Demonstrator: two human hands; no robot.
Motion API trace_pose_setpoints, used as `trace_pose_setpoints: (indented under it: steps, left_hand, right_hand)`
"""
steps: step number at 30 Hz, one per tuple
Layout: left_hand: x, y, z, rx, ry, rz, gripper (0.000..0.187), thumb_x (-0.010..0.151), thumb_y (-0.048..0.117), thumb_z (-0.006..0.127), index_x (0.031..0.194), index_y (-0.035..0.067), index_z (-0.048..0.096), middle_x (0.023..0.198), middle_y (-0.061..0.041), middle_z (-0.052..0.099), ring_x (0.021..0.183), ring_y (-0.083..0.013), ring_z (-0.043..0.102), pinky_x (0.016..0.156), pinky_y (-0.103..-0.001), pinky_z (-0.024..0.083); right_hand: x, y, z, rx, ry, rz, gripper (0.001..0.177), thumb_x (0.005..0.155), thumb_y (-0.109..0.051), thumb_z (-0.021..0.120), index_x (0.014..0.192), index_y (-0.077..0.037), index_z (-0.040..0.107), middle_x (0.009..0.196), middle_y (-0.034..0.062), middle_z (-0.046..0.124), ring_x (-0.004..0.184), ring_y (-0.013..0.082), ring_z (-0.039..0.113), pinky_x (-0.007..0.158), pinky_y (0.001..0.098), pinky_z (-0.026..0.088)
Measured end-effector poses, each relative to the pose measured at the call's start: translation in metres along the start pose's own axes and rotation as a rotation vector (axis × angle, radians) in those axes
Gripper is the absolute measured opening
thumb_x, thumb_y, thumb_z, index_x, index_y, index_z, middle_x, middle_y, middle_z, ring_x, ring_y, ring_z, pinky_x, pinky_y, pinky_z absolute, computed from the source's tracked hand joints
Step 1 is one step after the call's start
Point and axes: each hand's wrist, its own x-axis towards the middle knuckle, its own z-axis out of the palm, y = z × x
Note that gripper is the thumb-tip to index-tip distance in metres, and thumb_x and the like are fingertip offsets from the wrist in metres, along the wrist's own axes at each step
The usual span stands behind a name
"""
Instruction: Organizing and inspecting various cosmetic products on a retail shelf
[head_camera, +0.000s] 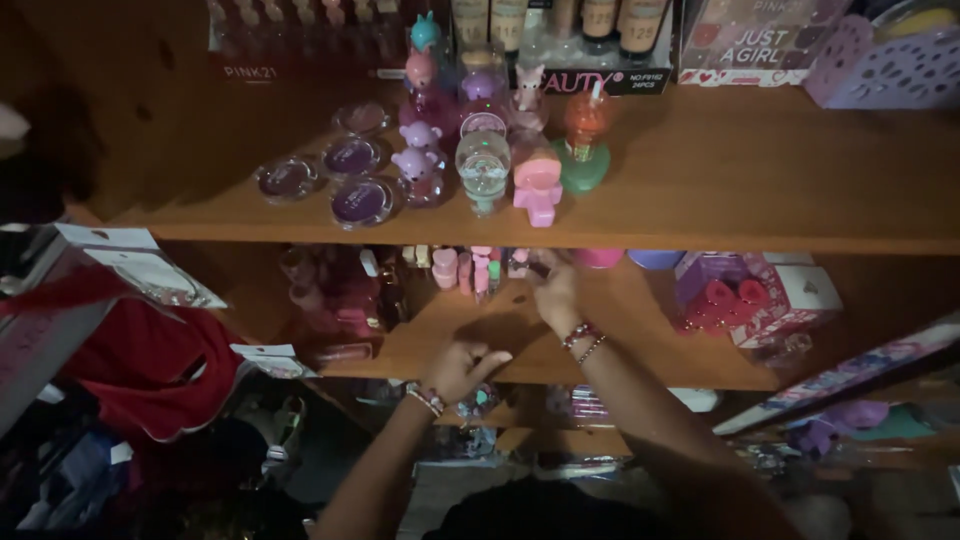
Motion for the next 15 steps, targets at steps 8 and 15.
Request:
trace_pose_setpoints:
  steps: [8,15]
  left_hand:
    - [0.006,-0.014,0.007,0.016,0.007,0.038,0.044,0.096,0.052,0.070,0.068,0.019,0.071,0.052,-0.004,0.064,0.051,-0.0224,0.060,0.055,-0.030,0.048]
    - [0.005,-0.001,-0.003,0.025,0.001,0.053,0.045,0.095,0.054,0.069,0.064,0.022,0.069,0.050,0.000,0.065,0.048,-0.0202,0.060,0.052,-0.028,0.047]
  right_hand:
    - [-0.020,-0.040,0.003,0.121,-0.018,0.163,0.023,0.085,-0.013,0.083,0.108,-0.012,0.077,0.109,0.0118,0.077,0.115,0.0288,0.069,0.101,0.0383,0.054]
    - [-0.014,-0.028,0.009,0.076,-0.012,0.129,0.026,0.083,-0.014,0.085,0.107,-0.008,0.077,0.105,0.0148,0.077,0.112,0.0319,0.070,0.096,0.0401,0.056]
